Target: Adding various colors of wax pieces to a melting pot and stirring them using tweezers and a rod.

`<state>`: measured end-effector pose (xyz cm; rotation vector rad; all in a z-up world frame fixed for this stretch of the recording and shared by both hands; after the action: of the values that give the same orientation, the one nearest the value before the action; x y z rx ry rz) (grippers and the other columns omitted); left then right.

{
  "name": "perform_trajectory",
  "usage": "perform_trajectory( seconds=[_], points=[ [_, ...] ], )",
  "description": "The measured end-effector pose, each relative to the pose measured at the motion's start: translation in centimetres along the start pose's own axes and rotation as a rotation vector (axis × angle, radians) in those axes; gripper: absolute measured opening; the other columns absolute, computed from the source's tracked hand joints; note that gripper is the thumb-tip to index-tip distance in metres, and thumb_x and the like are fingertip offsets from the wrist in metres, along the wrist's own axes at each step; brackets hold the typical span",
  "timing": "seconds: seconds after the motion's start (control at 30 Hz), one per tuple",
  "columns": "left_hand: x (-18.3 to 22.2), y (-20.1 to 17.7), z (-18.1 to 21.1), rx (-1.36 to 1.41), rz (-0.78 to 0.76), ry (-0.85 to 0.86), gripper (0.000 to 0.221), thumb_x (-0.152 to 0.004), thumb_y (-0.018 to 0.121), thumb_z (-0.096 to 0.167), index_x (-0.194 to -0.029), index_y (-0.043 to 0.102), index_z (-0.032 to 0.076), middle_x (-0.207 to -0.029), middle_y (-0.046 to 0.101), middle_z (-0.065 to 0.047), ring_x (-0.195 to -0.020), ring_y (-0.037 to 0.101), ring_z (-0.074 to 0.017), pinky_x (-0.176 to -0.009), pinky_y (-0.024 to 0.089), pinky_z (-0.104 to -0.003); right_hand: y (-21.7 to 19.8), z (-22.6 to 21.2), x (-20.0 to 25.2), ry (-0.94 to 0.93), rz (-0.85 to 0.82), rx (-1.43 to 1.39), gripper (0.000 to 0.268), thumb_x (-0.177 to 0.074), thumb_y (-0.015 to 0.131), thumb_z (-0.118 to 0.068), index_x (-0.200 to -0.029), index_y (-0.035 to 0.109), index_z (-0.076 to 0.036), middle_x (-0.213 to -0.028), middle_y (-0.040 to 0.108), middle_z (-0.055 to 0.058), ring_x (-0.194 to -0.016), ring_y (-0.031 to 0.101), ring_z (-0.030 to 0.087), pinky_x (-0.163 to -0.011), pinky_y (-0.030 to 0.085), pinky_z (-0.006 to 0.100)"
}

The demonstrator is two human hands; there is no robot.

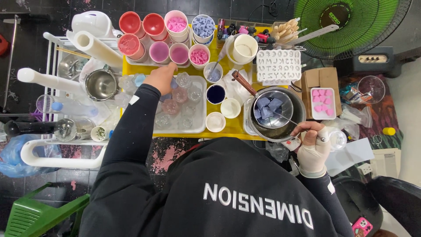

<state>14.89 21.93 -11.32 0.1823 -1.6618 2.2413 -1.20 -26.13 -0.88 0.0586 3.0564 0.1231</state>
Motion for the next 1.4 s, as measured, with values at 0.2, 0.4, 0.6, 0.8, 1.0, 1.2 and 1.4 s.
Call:
perform_trajectory(
  seconds=[0.2, 0.4, 0.6, 0.8, 1.0, 1.2, 1.4],
  points=[
    [2.1, -2.8, 0.0, 0.275, 0.102, 0.072, 0.073, -0.06, 0.087, 0.008, -0.122, 0.048, 0.008, -0.107, 0.066, -0.017, -0.109, 0.064, -0.038, -0.091, 0.05, -0.045, 0.0, -0.2, 0.0, 0.033, 0.017, 0.004, 0.038, -0.11, 0.054, -0.041, -0.122, 0.054, -0.005, -0.103, 0.063, 0.009, -0.09, 0.062, 0.014, -0.068, 0.054, 0.024],
    [7.1, -7.3, 2.8, 0.583, 0.31, -0.001, 0.07, -0.075, 0.084, 0.011, -0.134, 0.047, 0.007, -0.112, 0.069, -0.012, -0.101, 0.069, -0.0236, -0.089, 0.054, -0.035, -0.1, -0.4, -0.3, -0.065, -0.023, 0.076, 0.039, -0.113, 0.053, -0.04, -0.122, 0.053, -0.003, -0.104, 0.063, 0.01, -0.094, 0.061, 0.014, -0.08, 0.052, 0.025],
    [10.3, -7.4, 6.2, 1.007, 0.235, 0.076, 0.073, -0.08, 0.079, 0.002, -0.14, 0.038, 0.007, -0.129, 0.066, -0.013, -0.112, 0.066, -0.0185, -0.091, 0.059, -0.033, -0.3, -1.0, -0.9, -0.211, -0.043, 0.209, 0.041, -0.113, 0.049, -0.042, -0.119, 0.053, -0.001, -0.103, 0.065, 0.01, -0.093, 0.063, 0.015, -0.085, 0.052, 0.027],
    [11.6, -5.8, 10.9, 1.709, 0.092, 0.281, 0.071, -0.089, 0.075, -0.001, -0.147, 0.035, 0.009, -0.137, 0.061, -0.022, -0.116, 0.066, -0.0255, -0.101, 0.057, -0.042, -0.7, -1.9, -0.8, -0.239, 0.027, 0.198, 0.043, -0.111, 0.052, -0.044, -0.118, 0.052, -0.001, -0.104, 0.064, 0.012, -0.094, 0.063, 0.018, -0.087, 0.051, 0.03],
    [10.3, -2.2, 18.1, 2.073, -0.204, 0.425, 0.065, -0.101, 0.072, 0.034, -0.151, 0.036, 0.011, -0.134, 0.061, -0.024, -0.119, 0.066, -0.0311, -0.102, 0.058, -0.05, -1.6, -2.3, -1.0, -0.327, 0.078, -0.022, 0.043, -0.107, 0.057, -0.047, -0.115, 0.051, -0.005, -0.097, 0.063, 0.013, -0.083, 0.064, 0.019, -0.078, 0.053, 0.03],
    [9.2, -0.2, 23.3, 2.172, -0.393, 0.231, 0.056, -0.101, 0.063, 0.039, -0.141, 0.032, 0.015, -0.125, 0.054, -0.015, -0.114, 0.07, -0.039, -0.075, 0.061, -0.05, -2.2, -2.9, -2.0, -0.292, 0.109, -0.123, 0.039, -0.108, 0.059, -0.044, -0.111, 0.051, -0.005, -0.095, 0.063, 0.016, -0.081, 0.063, 0.021, -0.076, 0.053, 0.032],
    [9.6, -2.8, 27.0, 1.118, 0.084, 0.569, 0.064, -0.07, 0.093, 0.012, -0.122, 0.056, 0.008, -0.146, 0.036, -0.015, -0.118, 0.057, -0.0262, -0.096, 0.053, -0.036, -3.7, -4.4, -2.0, -0.314, 0.108, -0.201, 0.076, -0.1, 0.021, -0.081, -0.089, 0.043, -0.01, -0.073, 0.053, 0.012, -0.062, 0.046, 0.02, -0.068, 0.044, 0.032]
  ],
)
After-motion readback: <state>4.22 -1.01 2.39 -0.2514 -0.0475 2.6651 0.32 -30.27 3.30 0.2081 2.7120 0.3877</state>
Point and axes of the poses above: each hand's wrist, its own x-axis away from the middle knuckle, its own y-axis out of the palm, z = x × y, the point moved 5 cm from there along -x, towards the middle knuckle
